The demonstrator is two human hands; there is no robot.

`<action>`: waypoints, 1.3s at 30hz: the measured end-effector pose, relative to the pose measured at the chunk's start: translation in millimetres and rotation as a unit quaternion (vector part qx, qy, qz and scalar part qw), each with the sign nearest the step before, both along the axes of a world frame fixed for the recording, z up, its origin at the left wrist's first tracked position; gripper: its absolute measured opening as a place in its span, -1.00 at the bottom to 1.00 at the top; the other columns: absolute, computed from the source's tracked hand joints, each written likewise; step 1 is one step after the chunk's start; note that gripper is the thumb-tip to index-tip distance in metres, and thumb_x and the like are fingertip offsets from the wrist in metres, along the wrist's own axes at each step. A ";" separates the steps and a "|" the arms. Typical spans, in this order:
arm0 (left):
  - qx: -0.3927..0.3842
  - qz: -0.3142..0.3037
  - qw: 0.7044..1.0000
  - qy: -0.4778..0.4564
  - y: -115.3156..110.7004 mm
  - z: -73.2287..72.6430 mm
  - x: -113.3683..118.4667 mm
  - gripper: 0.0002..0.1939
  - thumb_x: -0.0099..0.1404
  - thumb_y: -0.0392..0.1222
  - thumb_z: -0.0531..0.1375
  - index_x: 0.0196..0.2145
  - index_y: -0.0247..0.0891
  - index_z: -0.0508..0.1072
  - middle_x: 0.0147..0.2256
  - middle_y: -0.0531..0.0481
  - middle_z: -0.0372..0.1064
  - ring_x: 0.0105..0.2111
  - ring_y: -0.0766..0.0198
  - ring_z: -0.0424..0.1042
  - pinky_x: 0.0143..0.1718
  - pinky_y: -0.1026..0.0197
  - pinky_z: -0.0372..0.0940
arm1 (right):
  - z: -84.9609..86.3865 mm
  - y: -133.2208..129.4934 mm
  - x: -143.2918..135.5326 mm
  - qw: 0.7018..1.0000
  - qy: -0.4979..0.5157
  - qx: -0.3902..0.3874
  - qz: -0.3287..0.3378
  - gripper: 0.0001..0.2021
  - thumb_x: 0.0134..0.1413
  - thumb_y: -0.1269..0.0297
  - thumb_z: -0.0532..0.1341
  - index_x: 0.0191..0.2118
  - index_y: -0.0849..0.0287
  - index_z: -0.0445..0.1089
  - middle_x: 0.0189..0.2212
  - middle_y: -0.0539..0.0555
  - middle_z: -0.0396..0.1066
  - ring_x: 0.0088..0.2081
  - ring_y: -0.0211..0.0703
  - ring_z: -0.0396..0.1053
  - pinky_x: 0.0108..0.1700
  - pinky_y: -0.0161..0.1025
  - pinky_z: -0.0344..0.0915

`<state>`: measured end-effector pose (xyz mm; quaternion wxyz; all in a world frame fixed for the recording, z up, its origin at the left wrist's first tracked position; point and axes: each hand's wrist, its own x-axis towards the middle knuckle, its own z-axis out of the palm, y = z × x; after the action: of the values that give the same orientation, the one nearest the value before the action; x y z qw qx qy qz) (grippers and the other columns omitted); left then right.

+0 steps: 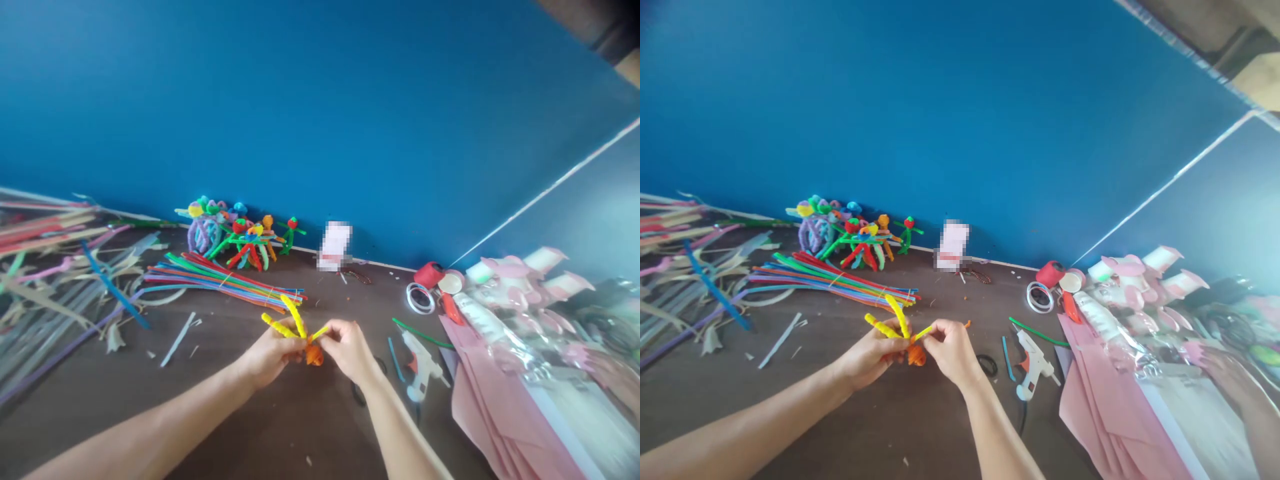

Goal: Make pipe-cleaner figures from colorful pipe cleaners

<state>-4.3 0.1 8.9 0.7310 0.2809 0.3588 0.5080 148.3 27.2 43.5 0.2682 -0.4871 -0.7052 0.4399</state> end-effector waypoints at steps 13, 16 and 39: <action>0.087 0.021 0.979 0.183 -3.4 13.8 9.9 -0.88 -0.05 -0.32 0.15 -0.48 -0.30 0.25 -0.58 0.12 0.24 -0.59 0.42 0.22 -0.55 0.35 0.13 | 18.4 -28.6 1.8 0.965 -0.171 0.196 -0.040 -0.88 -0.06 0.40 0.10 -0.46 0.14 0.39 -0.49 -0.01 0.39 -0.43 -0.27 0.34 -0.36 -0.40 0.17; 0.116 0.042 0.963 0.240 -3.0 20.9 11.8 -0.91 -0.05 -0.34 0.12 -0.50 -0.29 0.25 -0.59 0.13 0.23 -0.58 0.41 0.22 -0.53 0.34 0.14 | 20.5 -34.0 -1.3 0.957 -0.187 0.215 -0.046 -0.89 -0.10 0.46 0.12 -0.45 0.13 0.36 -0.49 -0.03 0.39 -0.43 -0.27 0.34 -0.37 -0.40 0.17; 0.153 -0.222 0.945 0.186 -17.3 66.1 -2.0 -0.79 -0.13 -0.24 0.24 -0.50 -0.31 0.28 -0.54 0.07 0.25 -0.57 0.39 0.25 -0.54 0.34 0.13 | 44.4 -16.7 28.7 0.974 0.084 -0.153 0.144 -0.89 -0.18 0.28 0.19 -0.56 0.21 0.34 -0.70 -0.12 0.20 -0.64 -0.40 0.10 -0.58 -0.43 0.01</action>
<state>-6.3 -17.2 75.0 0.6937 0.5517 0.3345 0.3201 176.9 10.5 87.9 0.1824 -0.3774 -0.6674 0.6156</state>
